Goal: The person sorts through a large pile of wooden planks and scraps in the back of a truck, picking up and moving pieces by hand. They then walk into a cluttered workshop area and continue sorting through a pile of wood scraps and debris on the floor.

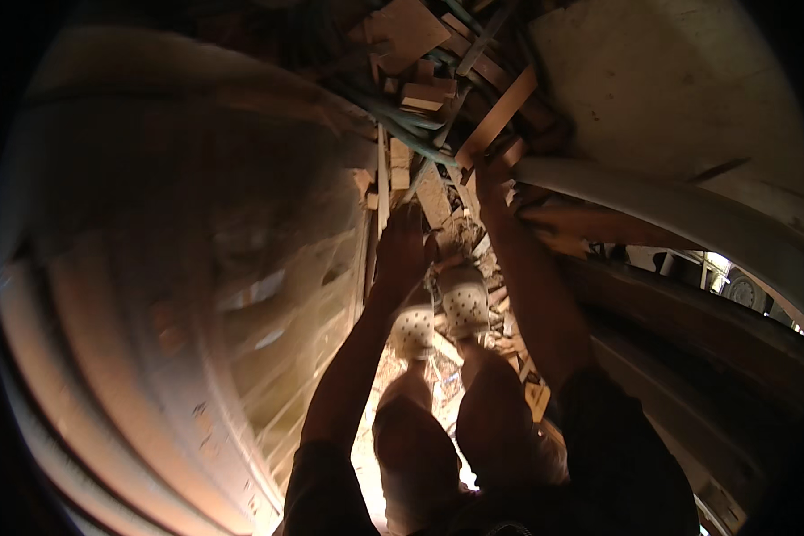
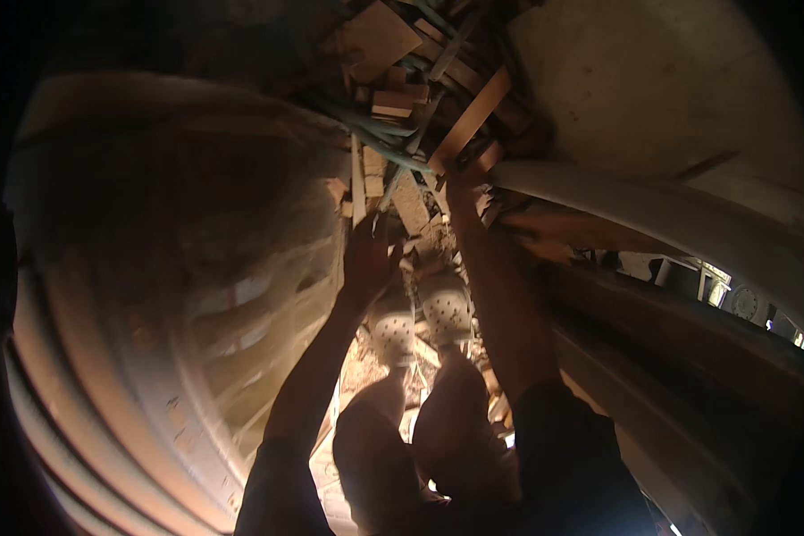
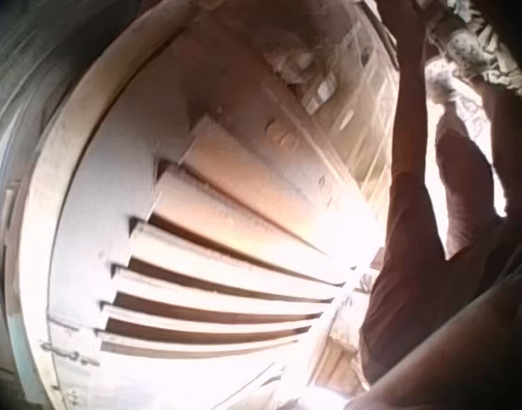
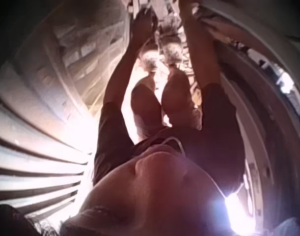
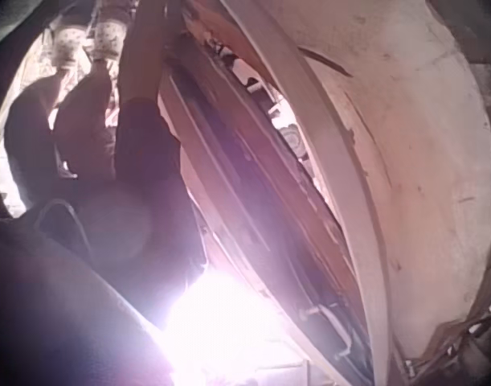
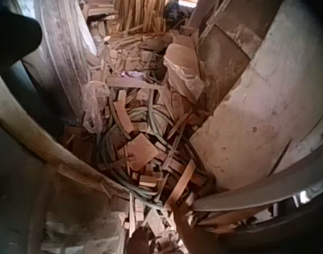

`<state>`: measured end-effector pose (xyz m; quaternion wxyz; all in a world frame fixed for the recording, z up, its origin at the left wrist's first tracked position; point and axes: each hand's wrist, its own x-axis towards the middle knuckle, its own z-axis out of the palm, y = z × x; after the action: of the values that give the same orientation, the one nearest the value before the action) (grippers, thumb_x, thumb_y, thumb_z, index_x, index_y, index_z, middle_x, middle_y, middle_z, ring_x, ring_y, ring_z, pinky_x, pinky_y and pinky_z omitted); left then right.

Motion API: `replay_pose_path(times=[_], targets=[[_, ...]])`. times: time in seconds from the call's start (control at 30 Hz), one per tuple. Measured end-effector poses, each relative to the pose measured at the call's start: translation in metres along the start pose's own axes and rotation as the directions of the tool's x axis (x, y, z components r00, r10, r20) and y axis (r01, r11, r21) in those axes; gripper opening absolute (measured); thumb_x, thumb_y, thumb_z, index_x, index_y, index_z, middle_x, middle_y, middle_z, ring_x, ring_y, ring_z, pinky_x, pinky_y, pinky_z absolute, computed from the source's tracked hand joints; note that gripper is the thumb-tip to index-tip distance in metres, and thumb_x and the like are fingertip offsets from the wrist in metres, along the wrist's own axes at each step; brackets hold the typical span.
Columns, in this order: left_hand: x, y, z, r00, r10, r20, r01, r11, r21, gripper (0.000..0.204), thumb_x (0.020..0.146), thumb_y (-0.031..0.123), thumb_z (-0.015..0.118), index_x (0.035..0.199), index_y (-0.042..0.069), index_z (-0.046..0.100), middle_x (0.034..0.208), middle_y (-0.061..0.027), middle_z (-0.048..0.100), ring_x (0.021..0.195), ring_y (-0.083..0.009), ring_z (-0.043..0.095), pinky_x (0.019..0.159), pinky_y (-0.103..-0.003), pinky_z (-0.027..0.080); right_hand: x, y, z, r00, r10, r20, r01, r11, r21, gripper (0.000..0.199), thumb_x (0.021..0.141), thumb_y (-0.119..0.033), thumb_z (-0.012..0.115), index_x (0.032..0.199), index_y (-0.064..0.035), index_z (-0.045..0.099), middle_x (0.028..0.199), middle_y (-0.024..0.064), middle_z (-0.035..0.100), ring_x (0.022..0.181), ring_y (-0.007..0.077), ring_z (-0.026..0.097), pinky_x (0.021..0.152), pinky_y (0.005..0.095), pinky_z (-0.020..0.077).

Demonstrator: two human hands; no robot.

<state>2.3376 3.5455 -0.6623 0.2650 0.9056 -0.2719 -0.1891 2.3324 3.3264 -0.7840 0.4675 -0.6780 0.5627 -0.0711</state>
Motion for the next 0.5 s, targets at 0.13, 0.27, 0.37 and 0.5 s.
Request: replay_pose_path(times=[0.13,0.27,0.37,0.5], targets=[[0.065,-0.019,0.043,0.986,-0.046,-0.161,0.066,0.99,0.122,0.077,0.082,0.018,0.071,0.144,0.0,0.03,0.142,-0.0248,0.037,0.132,-0.0404,0.038,0.105,-0.046,0.039,-0.01,-0.015,0.015,0.956,-0.195,-0.218,0.237,0.953,0.189,0.059,0.072,-0.039,0.085,0.096,0.0063,0.057,0.073,0.0078,0.063,0.065,0.0207,0.062,0.063,0.0364,0.0505],[0.075,-0.026,0.059,0.986,-0.094,-0.137,0.082,0.992,-0.091,0.084,0.083,0.011,0.07,0.149,0.002,0.02,0.146,-0.0294,0.029,0.136,-0.0447,0.031,0.108,-0.05,0.036,-0.032,-0.03,-0.008,0.981,-0.022,-0.194,0.0,0.994,-0.112,0.09,0.066,-0.064,0.078,0.11,0.0102,0.051,0.093,0.0191,0.067,0.091,0.025,0.065,0.082,0.0453,0.0473],[0.082,-0.029,0.059,0.977,-0.084,-0.195,0.072,0.995,-0.066,0.084,0.086,0.007,0.067,0.15,-0.001,0.013,0.145,-0.0323,0.03,0.132,-0.0464,0.036,0.107,-0.05,0.037,-0.021,-0.024,-0.008,0.982,0.094,-0.163,-0.112,0.989,-0.101,0.102,0.065,-0.069,0.075,0.118,0.0118,0.043,0.109,0.0211,0.066,0.101,0.0312,0.064,0.097,0.0498,0.0377],[0.088,-0.03,0.064,0.951,-0.058,-0.303,0.028,0.994,-0.103,0.086,0.085,0.016,0.066,0.151,0.002,0.014,0.144,-0.0293,0.039,0.128,-0.044,0.045,0.109,-0.047,0.034,-0.011,-0.044,0.0,0.966,0.19,-0.176,-0.229,0.945,-0.235,0.099,0.065,-0.063,0.077,0.123,0.0075,0.038,0.112,0.0216,0.063,0.102,0.0328,0.064,0.088,0.0432,0.0478]])
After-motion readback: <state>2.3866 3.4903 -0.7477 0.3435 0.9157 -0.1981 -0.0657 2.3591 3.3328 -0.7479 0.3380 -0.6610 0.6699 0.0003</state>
